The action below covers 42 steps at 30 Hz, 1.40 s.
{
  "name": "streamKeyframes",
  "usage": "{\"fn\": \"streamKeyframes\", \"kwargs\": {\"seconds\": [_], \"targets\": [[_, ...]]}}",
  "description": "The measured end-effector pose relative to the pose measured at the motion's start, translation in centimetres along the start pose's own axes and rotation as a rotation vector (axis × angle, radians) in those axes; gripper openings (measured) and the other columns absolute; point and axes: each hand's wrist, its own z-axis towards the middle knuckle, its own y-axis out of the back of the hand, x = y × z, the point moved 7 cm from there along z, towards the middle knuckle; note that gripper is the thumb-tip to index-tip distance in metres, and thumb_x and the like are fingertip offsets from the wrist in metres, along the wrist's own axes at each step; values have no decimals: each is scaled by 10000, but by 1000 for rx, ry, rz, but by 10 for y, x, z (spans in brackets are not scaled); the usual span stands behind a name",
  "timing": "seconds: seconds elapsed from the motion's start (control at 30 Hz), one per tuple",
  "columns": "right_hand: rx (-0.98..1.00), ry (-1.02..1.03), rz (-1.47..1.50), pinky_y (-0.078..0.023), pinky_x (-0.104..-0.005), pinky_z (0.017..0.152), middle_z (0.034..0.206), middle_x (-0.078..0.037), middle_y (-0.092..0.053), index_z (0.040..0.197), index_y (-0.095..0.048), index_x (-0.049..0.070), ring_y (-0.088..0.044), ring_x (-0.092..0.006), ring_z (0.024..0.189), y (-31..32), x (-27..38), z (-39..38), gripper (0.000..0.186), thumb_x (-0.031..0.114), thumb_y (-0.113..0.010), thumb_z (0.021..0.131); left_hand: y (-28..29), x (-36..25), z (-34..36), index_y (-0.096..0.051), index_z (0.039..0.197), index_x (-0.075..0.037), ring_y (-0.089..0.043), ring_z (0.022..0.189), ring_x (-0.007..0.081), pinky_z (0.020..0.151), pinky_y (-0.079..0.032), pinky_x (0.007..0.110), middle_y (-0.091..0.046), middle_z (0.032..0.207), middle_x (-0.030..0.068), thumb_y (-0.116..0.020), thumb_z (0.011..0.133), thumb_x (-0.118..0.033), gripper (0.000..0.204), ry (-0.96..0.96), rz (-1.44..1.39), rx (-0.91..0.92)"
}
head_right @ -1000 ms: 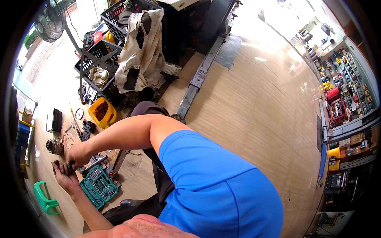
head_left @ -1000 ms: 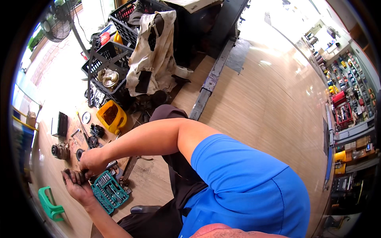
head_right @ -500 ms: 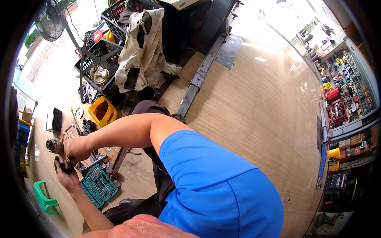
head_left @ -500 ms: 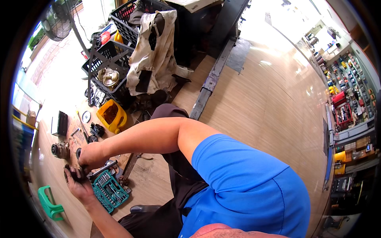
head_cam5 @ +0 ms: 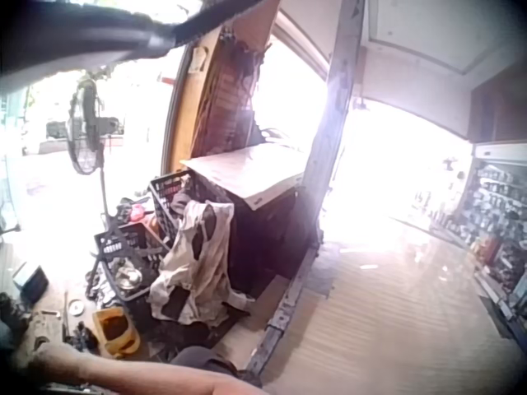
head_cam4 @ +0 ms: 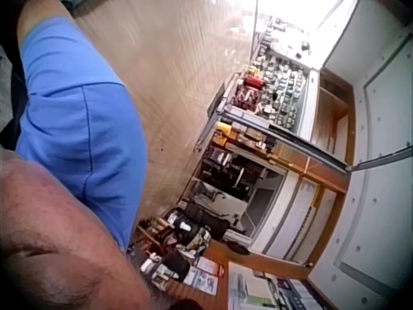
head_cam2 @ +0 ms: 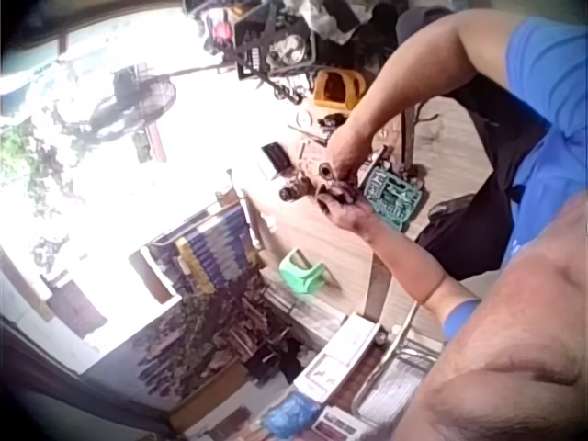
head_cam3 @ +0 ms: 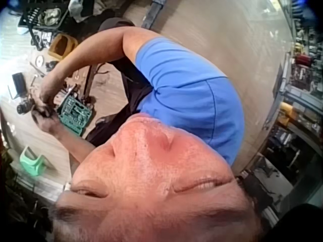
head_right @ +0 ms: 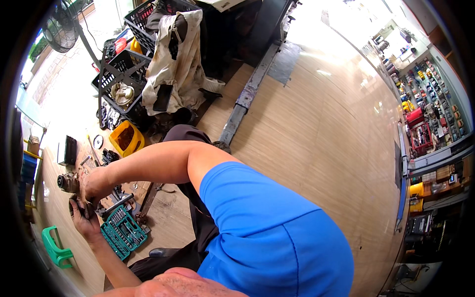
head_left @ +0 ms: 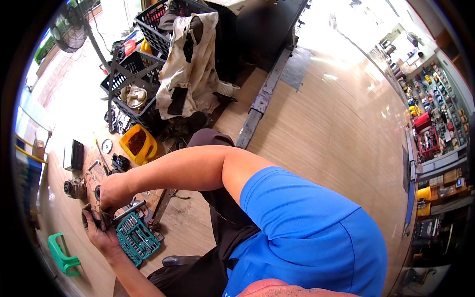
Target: The person works on an automotive part by hand and with pliers, twisting wires and manipulating small components while sitting on the floor.
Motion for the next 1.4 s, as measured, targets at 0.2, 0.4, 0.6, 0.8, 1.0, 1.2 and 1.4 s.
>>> {"fn": "streamKeyframes", "kwargs": {"seconds": [0.2, 0.4, 0.6, 0.8, 1.0, 1.2, 1.4], "targets": [[-28, 78, -78, -513, -438, 665, 780, -114, -682, 885, -714, 147, -661, -328, 773, 3, 3, -2, 305, 431, -607, 856, -9, -2, -2, -600, 1114, -14, -318, 480, 44, 480, -298, 201, -450, 659, -8, -485, 1018, -233, 265, 22, 7, 65], [22, 18, -102, -516, -441, 662, 789, -114, -688, 875, -716, 149, -664, -328, 766, 3, -1, -2, 262, 388, -612, 853, -12, -3, -5, -623, 1065, -19, -367, 504, 39, 485, -312, 195, -492, 663, -18, -520, 1004, -215, 231, 72, 135, -5], [158, -50, -204, -532, -423, 701, 830, -117, -700, 869, -731, 130, -673, -319, 798, -2, -9, -1, 205, 302, -624, 838, -10, 3, -8, -646, 996, -45, -466, 570, 39, 505, -354, 184, -565, 724, -35, -571, 979, -194, 167, 99, 524, -69], [130, -147, -126, -531, -411, 755, 870, -130, -704, 874, -733, 100, -673, -315, 859, 18, -16, -1, 206, 259, -610, 827, -13, 6, -14, -658, 948, 10, -479, 612, 49, 547, -375, 209, -569, 713, -19, -582, 965, -154, 181, 147, 885, 40], [23, -280, 39, -509, -444, 811, 900, -216, -675, 832, -695, 2, -648, -366, 896, 21, -13, -5, 267, 248, -593, 847, -17, 11, -12, -660, 975, 51, -488, 600, 73, 541, -385, 243, -616, 724, 21, -554, 961, -129, 209, 18, 1050, -39], [-134, -411, 344, -489, -463, 818, 901, -276, -641, 892, -649, -35, -617, -433, 912, 13, -17, 2, 210, 164, -589, 864, -22, -8, -14, -660, 1059, 46, -515, 619, 105, 561, -410, 277, -645, 759, 54, -517, 984, -166, 267, -113, 1164, -203], [-221, -408, 670, -496, -377, 714, 860, -233, -655, 997, -652, -33, -635, -297, 760, 5, -18, 2, 215, 144, -563, 914, -11, -7, -7, -560, 1223, 117, -611, 983, 173, 863, -480, 287, -659, 1089, 163, -499, 1005, -193, 383, -146, 882, -302]]}}
